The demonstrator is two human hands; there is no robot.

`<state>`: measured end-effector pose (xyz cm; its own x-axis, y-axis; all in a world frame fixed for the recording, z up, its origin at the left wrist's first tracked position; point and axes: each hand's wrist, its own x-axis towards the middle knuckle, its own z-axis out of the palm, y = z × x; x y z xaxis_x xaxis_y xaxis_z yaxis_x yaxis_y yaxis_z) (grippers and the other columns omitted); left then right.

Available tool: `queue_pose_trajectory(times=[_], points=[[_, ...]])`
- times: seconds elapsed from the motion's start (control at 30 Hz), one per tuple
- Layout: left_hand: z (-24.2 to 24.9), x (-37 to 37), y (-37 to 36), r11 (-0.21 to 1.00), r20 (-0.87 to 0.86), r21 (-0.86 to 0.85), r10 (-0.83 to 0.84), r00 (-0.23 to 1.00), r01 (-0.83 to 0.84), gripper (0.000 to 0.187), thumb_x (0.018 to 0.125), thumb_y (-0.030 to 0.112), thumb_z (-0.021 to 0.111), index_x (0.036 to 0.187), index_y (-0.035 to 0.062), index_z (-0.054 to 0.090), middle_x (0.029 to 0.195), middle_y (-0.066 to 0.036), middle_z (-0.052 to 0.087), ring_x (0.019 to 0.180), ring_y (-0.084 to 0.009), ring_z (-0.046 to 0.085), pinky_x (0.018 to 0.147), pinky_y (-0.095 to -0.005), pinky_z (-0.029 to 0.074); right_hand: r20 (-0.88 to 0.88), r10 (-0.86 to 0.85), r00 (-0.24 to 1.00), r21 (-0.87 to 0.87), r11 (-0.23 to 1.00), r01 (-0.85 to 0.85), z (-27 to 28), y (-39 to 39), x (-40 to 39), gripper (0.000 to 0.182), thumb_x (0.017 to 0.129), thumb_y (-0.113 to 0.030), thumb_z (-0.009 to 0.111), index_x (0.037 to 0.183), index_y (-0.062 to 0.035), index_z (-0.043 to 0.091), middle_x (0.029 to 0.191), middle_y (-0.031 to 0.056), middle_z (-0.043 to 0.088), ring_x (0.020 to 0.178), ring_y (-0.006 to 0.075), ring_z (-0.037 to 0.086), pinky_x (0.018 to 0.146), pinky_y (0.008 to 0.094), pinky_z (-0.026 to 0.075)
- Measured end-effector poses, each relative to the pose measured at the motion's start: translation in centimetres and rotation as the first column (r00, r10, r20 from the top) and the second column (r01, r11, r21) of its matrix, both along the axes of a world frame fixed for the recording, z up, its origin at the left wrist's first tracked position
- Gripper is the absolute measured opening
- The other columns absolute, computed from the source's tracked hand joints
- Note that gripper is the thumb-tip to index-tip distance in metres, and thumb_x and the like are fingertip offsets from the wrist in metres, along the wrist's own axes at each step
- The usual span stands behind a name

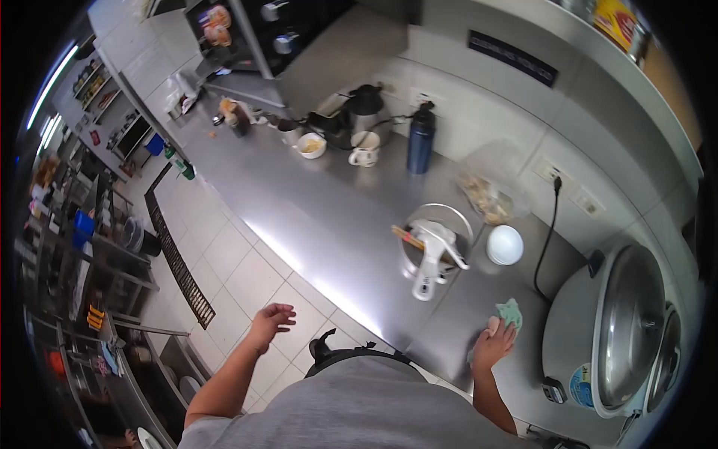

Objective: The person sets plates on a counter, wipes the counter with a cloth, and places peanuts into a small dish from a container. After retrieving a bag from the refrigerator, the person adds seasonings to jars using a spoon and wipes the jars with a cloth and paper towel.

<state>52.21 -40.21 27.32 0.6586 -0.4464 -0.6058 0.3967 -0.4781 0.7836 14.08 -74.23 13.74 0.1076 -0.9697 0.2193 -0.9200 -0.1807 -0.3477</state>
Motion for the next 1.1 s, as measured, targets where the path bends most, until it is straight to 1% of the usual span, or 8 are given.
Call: queue_pose_trajectory(times=[0.17, 0.3, 0.53, 0.63, 0.77, 0.93, 1.03, 1.1], points=[[-0.4, 3.4, 9.5, 0.995, -0.148, -0.096, 0.002, 0.989, -0.017, 0.029, 0.088, 0.010, 0.054, 0.115, 0.0012, 0.055, 0.109, -0.012, 0.063, 0.096, -0.0221, 0.062, 0.081, -0.0345, 0.049, -0.091, 0.267, 0.959, 0.051, 0.963, -0.263, 1.0, 8.0, 12.7, 0.057, 0.076, -0.020, 0.055, 0.131, -0.0084, 0.047, 0.140, 0.0208, 0.038, 0.133, 0.0374, 0.030, 0.106, 0.0585, 0.018], [0.7, 7.9, 18.9, 0.978, -0.050, -0.064, 0.195, 0.980, -0.198, 0.031, 0.088, 0.011, 0.054, 0.116, 0.0000, 0.054, 0.109, -0.013, 0.062, 0.096, -0.0220, 0.062, 0.082, -0.0334, 0.049, -0.045, 0.513, 0.857, 0.023, 0.858, -0.513, 2.1, 14.1, 23.9, 0.059, 0.075, -0.020, 0.056, 0.132, -0.0062, 0.045, 0.139, 0.0196, 0.039, 0.132, 0.0361, 0.031, 0.107, 0.0575, 0.019], [-0.5, 14.1, 31.7, 0.867, 0.110, -0.080, 0.498, 0.860, -0.492, 0.029, 0.088, 0.012, 0.052, 0.115, 0.0024, 0.054, 0.107, -0.012, 0.063, 0.091, -0.0215, 0.063, 0.078, -0.0337, 0.049, -0.054, 0.347, 0.936, -0.048, 0.936, -0.349, 1.1, 12.6, 43.1, 0.064, 0.076, -0.022, 0.055, 0.136, -0.0042, 0.041, 0.138, 0.0176, 0.041, 0.131, 0.0327, 0.032, 0.106, 0.0571, 0.021], [-3.0, 16.4, 32.7, 0.810, 0.054, -0.093, 0.585, 0.809, -0.579, 0.026, 0.089, 0.013, 0.052, 0.113, 0.0033, 0.055, 0.104, -0.011, 0.064, 0.089, -0.0204, 0.063, 0.075, -0.0332, 0.049, -0.147, 0.534, 0.833, -0.048, 0.837, -0.545, 1.0, 15.7, 50.2, 0.064, 0.077, -0.025, 0.053, 0.136, -0.0044, 0.041, 0.138, 0.0171, 0.041, 0.131, 0.0321, 0.033, 0.106, 0.0565, 0.021], [-6.6, 21.6, 31.2, 0.797, -0.074, -0.118, 0.588, 0.806, -0.592, 0.025, 0.090, 0.012, 0.053, 0.113, 0.0032, 0.055, 0.102, -0.010, 0.064, 0.088, -0.0202, 0.063, 0.073, -0.0326, 0.050, -0.119, 0.723, 0.680, -0.022, 0.683, -0.730, 1.1, 20.3, 59.8, 0.064, 0.076, -0.026, 0.051, 0.136, -0.0043, 0.041, 0.138, 0.0175, 0.041, 0.131, 0.0321, 0.033, 0.106, 0.0576, 0.021], [-9.9, 32.6, 30.3, 0.873, 0.051, -0.043, 0.488, 0.871, -0.487, 0.027, 0.087, 0.011, 0.057, 0.112, 0.0018, 0.057, 0.099, -0.009, 0.065, 0.086, -0.0187, 0.064, 0.071, -0.0310, 0.050, -0.094, 0.870, 0.485, 0.014, 0.488, -0.873, 0.8, 23.1, 73.6, 0.065, 0.076, -0.027, 0.052, 0.136, -0.0044, 0.041, 0.139, 0.0177, 0.040, 0.133, 0.0325, 0.032, 0.106, 0.0582, 0.020], [-16.1, 37.8, 33.9, 0.864, 0.149, 0.145, 0.462, 0.874, -0.481, 0.029, 0.087, 0.015, 0.060, 0.112, -0.0013, 0.058, 0.095, -0.012, 0.066, 0.084, -0.0205, 0.065, 0.069, -0.0355, 0.052, -0.080, 0.905, 0.418, 0.031, 0.422, -0.906, 0.6, 24.5, 83.0, 0.064, 0.077, -0.027, 0.051, 0.137, -0.0050, 0.040, 0.140, 0.0175, 0.039, 0.134, 0.0326, 0.031, 0.107, 0.0583, 0.019], [-22.1, 39.0, 38.0, 0.764, 0.077, 0.174, 0.618, 0.782, -0.621, 0.027, 0.083, 0.017, 0.061, 0.106, 0.0014, 0.060, 0.084, -0.008, 0.066, 0.075, -0.0173, 0.066, 0.058, -0.0306, 0.050, -0.060, 0.930, 0.364, 0.043, 0.366, -0.929, 0.6, 25.1, 89.4, 0.063, 0.077, -0.026, 0.052, 0.136, -0.0057, 0.041, 0.141, 0.0173, 0.038, 0.134, 0.0330, 0.031, 0.107, 0.0578, 0.019]])
